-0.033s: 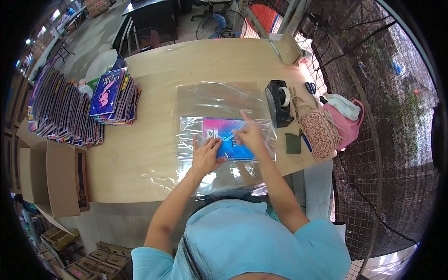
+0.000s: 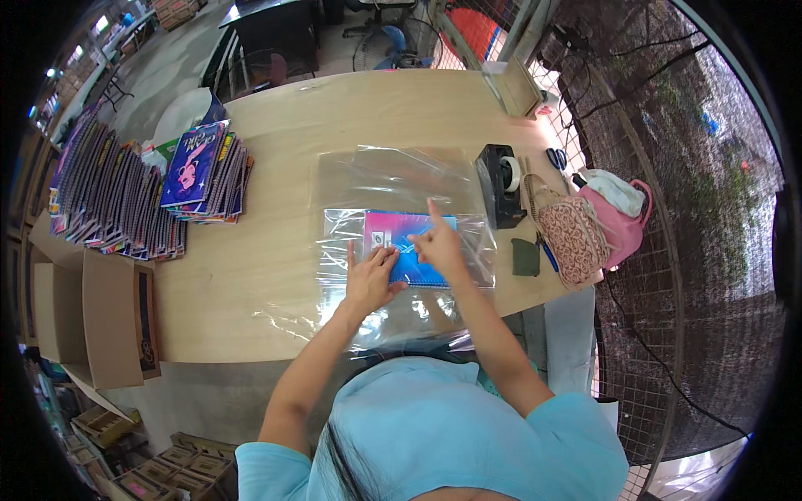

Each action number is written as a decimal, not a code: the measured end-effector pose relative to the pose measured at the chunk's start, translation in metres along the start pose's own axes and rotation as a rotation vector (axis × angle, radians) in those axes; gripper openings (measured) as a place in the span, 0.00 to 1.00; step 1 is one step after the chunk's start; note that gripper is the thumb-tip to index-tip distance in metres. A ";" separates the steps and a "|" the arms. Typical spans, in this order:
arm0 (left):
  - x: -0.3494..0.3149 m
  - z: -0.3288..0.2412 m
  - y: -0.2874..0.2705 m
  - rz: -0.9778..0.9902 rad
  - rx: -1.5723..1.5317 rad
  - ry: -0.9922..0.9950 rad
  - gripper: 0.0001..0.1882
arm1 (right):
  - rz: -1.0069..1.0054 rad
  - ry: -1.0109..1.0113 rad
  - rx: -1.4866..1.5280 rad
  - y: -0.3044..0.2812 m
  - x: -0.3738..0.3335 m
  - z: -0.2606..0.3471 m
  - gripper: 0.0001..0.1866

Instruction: The person wraps spiral-bound notebooks in clear plastic sleeves on a wooden table. They place a notebook into a sleeve, fold the plastic over the edges, and smooth it down. The person repeats this process for several notebooks, occasionally retrieving more from a nearby cardboard box.

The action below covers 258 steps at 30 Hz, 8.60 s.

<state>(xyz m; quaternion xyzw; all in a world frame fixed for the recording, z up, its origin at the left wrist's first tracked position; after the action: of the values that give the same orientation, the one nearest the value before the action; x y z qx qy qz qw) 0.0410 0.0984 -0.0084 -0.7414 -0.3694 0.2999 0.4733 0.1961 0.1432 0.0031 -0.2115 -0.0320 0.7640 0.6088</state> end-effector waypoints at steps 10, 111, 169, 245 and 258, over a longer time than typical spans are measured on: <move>0.005 0.002 -0.010 -0.002 0.064 -0.107 0.34 | -0.050 0.292 -0.602 0.007 -0.014 -0.038 0.62; -0.042 -0.020 -0.103 -0.087 0.308 0.362 0.39 | 0.313 -0.275 -0.651 0.002 0.022 0.091 0.62; 0.010 0.001 -0.150 -0.312 -1.070 -0.012 0.32 | -0.009 -0.718 -0.090 -0.032 -0.066 0.124 0.23; 0.033 -0.028 -0.128 0.210 -0.138 0.084 0.32 | -0.727 -0.270 -0.257 -0.210 -0.024 -0.057 0.11; 0.037 -0.020 -0.130 0.239 -0.171 0.081 0.32 | -0.518 0.232 0.376 -0.215 -0.025 -0.157 0.09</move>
<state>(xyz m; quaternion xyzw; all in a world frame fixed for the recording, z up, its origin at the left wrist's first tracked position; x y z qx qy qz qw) 0.0428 0.1561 0.1152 -0.8291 -0.2836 0.2914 0.3838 0.4546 0.1421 -0.0668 -0.1657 0.1263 0.5475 0.8104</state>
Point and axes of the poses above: each hand's wrist, its own x-axis towards the middle knuckle, its own y-axis out of the palm, z = x × y, the point moved 6 cm from there along x, towards the middle knuckle, and after that the axes turned 12 degrees about z, right-handed, at the moved point
